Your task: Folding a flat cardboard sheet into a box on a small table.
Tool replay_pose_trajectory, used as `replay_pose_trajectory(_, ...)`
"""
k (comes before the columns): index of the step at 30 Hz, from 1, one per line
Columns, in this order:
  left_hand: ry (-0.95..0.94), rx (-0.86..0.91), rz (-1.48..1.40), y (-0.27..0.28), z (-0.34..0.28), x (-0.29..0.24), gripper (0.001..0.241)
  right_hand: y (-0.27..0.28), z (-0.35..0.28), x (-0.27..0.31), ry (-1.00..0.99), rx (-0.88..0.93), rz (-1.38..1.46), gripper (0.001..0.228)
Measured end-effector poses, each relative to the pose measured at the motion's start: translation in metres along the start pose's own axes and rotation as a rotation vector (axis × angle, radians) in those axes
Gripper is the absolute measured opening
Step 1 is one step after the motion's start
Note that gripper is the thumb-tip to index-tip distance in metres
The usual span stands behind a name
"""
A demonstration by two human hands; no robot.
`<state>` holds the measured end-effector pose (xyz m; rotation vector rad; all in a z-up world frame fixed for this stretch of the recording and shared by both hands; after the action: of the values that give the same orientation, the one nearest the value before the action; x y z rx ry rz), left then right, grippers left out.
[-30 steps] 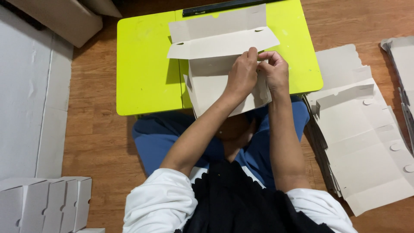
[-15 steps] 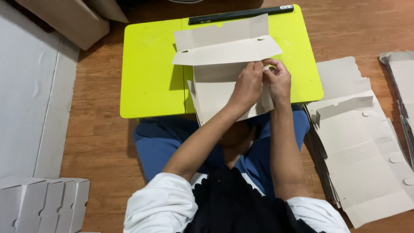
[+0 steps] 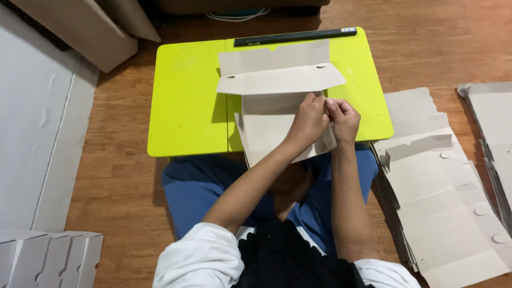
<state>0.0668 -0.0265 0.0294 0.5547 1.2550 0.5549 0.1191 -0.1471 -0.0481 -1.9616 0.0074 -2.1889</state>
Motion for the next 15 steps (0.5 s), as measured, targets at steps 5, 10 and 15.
replay_pose_trajectory(5,0.095,0.054,-0.170,-0.010,0.003,0.019,0.059,-0.023,-0.018,0.039,0.123,0.083,-0.082,0.014)
replay_pose_trajectory(10,0.176,0.188,-0.457,0.024,-0.016,-0.014,0.084,-0.033,-0.026,0.046,0.179,0.068,-0.082,0.024)
replay_pose_trajectory(15,-0.224,-0.089,-0.191,0.063,-0.035,-0.007,0.076,-0.030,-0.023,0.040,0.194,0.090,-0.146,0.026)
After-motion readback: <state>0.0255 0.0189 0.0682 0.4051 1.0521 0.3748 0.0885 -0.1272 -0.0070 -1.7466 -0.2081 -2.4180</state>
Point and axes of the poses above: each hand's wrist, its own z-axis towards the middle knuckle, its own y-axis out of the back of the hand, x = y × z, the point moved 9 cm from there along z, towards the middle knuckle, and after that the axes turned 10 degrees about x, right-handed, at the moved point
